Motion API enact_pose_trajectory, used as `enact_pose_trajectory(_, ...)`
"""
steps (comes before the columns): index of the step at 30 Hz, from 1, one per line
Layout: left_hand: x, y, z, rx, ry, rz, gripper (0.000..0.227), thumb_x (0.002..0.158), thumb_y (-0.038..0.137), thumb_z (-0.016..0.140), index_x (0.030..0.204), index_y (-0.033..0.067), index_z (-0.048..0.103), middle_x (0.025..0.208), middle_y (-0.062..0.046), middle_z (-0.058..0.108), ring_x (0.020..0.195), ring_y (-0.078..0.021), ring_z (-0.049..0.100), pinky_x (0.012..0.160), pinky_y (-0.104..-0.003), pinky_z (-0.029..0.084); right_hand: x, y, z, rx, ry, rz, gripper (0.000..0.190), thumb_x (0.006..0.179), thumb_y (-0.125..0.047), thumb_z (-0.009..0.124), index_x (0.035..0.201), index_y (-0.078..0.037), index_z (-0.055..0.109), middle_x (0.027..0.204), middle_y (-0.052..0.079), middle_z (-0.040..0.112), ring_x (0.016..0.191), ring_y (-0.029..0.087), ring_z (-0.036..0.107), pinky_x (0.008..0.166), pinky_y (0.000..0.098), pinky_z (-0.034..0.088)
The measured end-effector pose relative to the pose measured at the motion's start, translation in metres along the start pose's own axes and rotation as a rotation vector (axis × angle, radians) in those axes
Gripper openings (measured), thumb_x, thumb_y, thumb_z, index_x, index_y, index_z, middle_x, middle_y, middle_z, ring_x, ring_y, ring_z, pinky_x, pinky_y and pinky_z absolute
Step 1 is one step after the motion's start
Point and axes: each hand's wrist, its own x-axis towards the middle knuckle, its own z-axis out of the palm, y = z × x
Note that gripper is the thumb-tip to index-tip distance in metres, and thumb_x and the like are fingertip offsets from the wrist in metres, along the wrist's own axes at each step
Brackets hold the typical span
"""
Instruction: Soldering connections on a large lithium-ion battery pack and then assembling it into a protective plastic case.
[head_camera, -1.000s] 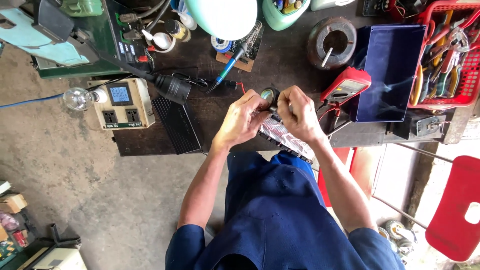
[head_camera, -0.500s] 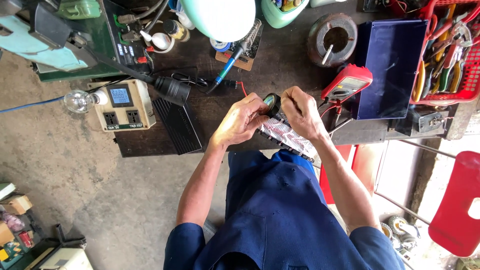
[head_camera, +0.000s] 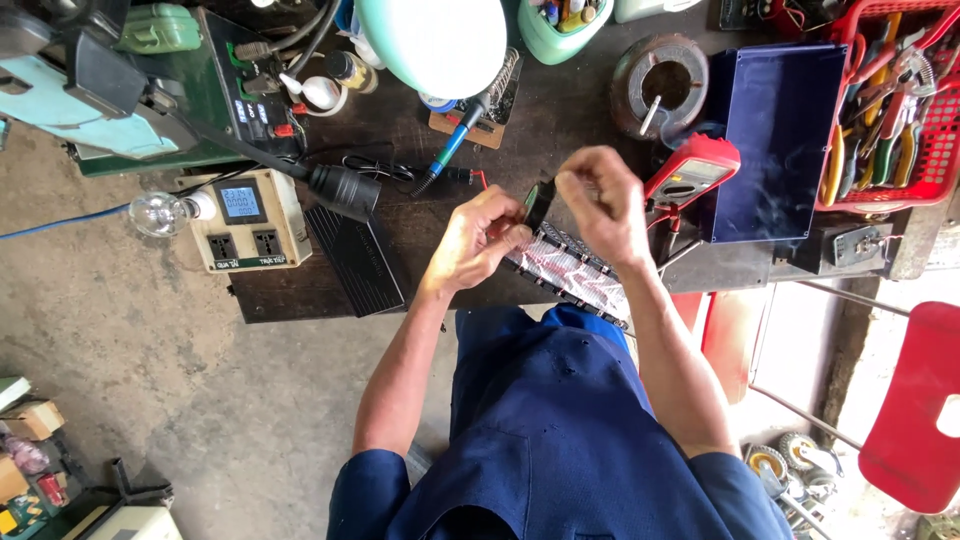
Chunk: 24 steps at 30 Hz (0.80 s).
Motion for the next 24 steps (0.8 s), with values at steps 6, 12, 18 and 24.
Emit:
enact_pose_trajectory(6,0.000,0.011,0.009,-0.249,0.150,-0.140,0.007,0.098,0.011,0.071,0.096,0.0043,0.069,0.082,-0.003,0.055,0.073,-0.0066,0.053,0.064,-0.022,0.045,-0.013,-0.016,0.004,0.178,-0.186,0.078,0.095,0.085,-0.029,0.088,0.155,0.007,0.035,0.144,0.032,0.050,0.134,0.038,0.047,0.108,0.0495,0.041)
enact_pose_trajectory(12,0.007,0.026,0.013,-0.291,0.143,-0.177,0.009,0.098,0.008,0.071,0.102,0.0000,0.068,0.077,-0.010,0.063,0.074,-0.0106,0.061,0.068,-0.025,0.051,-0.018,0.015,0.024,0.495,-0.260,0.287,0.100,0.076,-0.002,0.091,0.156,0.009,0.031,0.131,0.028,0.058,0.118,0.034,0.063,0.105,0.0474,0.050)
enact_pose_trajectory(18,0.007,0.062,0.003,-0.314,-0.002,-0.165,0.023,0.100,0.012,0.068,0.122,0.0041,0.066,0.099,-0.007,0.066,0.092,-0.0112,0.062,0.088,-0.033,0.057,-0.005,0.005,0.010,0.550,-0.323,0.250,0.070,0.087,0.009,0.076,0.148,0.012,0.044,0.127,0.022,0.059,0.107,0.027,0.068,0.093,0.0391,0.058)
enact_pose_trajectory(24,0.006,0.037,0.004,-0.379,-0.023,-0.109,0.026,0.103,0.009,0.065,0.128,0.0023,0.063,0.096,-0.009,0.068,0.090,-0.0118,0.066,0.089,-0.035,0.059,0.017,-0.032,0.008,0.368,-0.407,0.208,0.071,0.089,-0.007,0.079,0.150,0.009,0.046,0.108,0.017,0.067,0.096,0.019,0.068,0.082,0.0324,0.058)
